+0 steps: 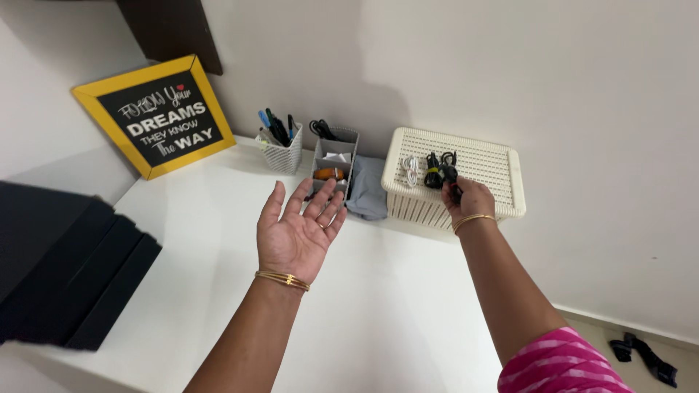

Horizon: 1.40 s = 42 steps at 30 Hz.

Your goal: The person picks up various charging cables and decorative items from a bed and places them into a storage basket and onto a shelf on a white desk.

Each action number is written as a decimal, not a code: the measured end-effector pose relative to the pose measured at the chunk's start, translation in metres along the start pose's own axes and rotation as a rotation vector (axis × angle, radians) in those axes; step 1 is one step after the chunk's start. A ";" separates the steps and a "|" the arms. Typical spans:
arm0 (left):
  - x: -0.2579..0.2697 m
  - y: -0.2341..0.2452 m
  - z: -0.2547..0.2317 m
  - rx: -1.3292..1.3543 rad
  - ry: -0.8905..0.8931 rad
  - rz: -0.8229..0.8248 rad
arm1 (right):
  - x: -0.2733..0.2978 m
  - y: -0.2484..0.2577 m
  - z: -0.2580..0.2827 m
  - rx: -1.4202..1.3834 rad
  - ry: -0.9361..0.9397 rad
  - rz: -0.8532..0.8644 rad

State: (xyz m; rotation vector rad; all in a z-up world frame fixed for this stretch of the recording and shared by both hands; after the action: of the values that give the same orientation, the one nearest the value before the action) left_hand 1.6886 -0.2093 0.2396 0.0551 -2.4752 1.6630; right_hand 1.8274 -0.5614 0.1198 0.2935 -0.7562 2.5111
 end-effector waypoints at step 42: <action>-0.021 0.022 0.014 -0.128 0.160 -0.090 | 0.021 0.059 0.049 0.952 0.564 -0.373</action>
State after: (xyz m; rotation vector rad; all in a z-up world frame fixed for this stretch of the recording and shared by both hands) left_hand 1.7047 -0.2149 0.2110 0.0169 -2.4147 1.4122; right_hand 1.7815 -0.6234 0.1407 0.0128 0.6797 2.2272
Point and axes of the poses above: each hand's wrist, its own x-axis away from the middle knuckle, its own y-axis out of the back of the hand, z = x × y, the point moved 9 cm from there along -x, towards the middle knuckle, and after that the axes turned 2 degrees about -y, right-handed, at the moved point
